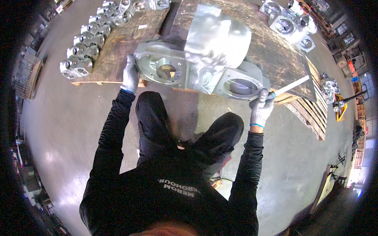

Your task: The person kneels on the floor and uses a metal file to smooth the edges of a large cast metal part. They repeatedly rotate the part to access different edges and file them down.

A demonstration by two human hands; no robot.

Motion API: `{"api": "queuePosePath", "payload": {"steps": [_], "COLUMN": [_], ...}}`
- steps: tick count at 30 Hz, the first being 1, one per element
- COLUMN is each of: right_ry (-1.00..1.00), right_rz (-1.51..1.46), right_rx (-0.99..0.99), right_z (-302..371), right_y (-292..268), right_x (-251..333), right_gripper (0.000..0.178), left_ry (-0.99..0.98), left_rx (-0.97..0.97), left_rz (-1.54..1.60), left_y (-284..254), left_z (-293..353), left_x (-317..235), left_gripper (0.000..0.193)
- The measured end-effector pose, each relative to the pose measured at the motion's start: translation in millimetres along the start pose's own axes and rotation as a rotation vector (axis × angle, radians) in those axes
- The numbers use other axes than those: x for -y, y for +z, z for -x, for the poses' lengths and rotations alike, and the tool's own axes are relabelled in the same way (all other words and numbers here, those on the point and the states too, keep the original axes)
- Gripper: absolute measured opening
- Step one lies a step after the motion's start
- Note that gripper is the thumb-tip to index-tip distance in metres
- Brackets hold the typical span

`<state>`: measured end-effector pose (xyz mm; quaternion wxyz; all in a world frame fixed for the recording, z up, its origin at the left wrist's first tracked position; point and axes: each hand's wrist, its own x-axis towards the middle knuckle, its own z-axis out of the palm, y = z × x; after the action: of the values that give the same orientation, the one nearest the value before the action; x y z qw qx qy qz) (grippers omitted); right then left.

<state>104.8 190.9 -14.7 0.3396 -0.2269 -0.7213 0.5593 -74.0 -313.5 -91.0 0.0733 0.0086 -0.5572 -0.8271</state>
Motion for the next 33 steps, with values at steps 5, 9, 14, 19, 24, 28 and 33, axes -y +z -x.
{"api": "queuePosePath", "payload": {"steps": [5,9,14,19,24,28,33], "right_ry": [0.017,0.028,0.106,-0.307,-0.580,-0.635,-0.610], "right_rz": [-0.034,-0.187,0.422,1.121,1.312,1.266,1.271], "right_rx": [0.004,0.064,0.185,0.472,0.540,0.464,0.572], "right_z": [-45.3,-102.4,-182.1,-238.4,-258.6,-259.9,-261.9], "right_y": [16.7,56.9,97.2,114.4,120.7,122.4,118.9], "right_x": [36.1,56.4,57.2,51.4,28.8,14.5,33.5], "right_gripper": [0.043,0.039,0.026,0.027,0.029,0.032,0.028], "left_ry": [0.182,0.006,-0.123,-0.175,0.237,0.889,0.984], "left_rx": [0.022,-0.067,-0.026,0.042,-0.139,0.188,0.243], "left_rz": [-0.430,-0.620,-1.107,-1.302,-1.235,-1.342,-1.650], "left_y": [23.0,73.3,124.4,145.3,156.4,159.2,185.4], "left_z": [-48.8,-94.1,-157.1,-217.5,-194.7,-112.5,-50.4], "left_x": [-20.0,-45.0,-75.9,-75.4,-83.5,-82.8,-78.4], "left_gripper": [0.065,0.090,0.107,0.102,0.080,0.051,0.059]}}
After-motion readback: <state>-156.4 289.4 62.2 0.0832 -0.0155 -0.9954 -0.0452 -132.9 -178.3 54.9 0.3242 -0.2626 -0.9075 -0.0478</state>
